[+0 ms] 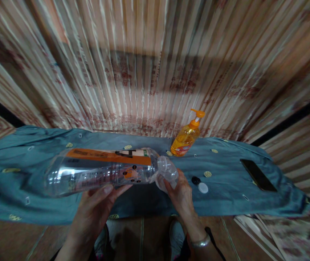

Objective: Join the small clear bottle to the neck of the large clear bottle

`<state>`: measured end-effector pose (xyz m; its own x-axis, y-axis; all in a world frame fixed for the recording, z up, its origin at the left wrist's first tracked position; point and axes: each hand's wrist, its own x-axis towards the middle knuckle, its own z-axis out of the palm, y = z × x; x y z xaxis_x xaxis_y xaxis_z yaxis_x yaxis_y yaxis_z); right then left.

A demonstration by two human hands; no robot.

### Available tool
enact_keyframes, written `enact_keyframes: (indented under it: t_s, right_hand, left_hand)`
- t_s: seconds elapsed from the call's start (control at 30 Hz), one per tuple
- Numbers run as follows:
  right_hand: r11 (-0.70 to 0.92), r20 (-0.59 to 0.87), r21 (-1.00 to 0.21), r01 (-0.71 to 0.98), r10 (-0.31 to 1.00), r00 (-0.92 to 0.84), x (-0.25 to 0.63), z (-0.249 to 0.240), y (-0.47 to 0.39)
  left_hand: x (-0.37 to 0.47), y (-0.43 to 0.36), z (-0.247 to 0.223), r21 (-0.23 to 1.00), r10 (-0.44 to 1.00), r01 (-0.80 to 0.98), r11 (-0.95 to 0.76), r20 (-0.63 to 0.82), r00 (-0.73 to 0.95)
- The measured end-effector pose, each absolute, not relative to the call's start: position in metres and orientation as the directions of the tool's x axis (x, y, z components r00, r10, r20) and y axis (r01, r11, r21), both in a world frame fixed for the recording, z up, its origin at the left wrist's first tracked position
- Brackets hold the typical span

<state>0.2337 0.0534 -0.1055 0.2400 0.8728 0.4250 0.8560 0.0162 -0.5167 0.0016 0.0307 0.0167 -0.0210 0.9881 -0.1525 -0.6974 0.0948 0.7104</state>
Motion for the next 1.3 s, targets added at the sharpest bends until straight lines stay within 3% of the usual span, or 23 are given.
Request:
enact_keyframes:
  t_s: [1.3]
  right_hand:
    - [0.009,0.416,-0.527,0.850,0.875,0.248,0.2324,-0.1017,0.0531]
  left_hand:
    - [0.0062,0.0301,0.0243,0.719,0.985,-0.691,0.081,-0.166,-0.057]
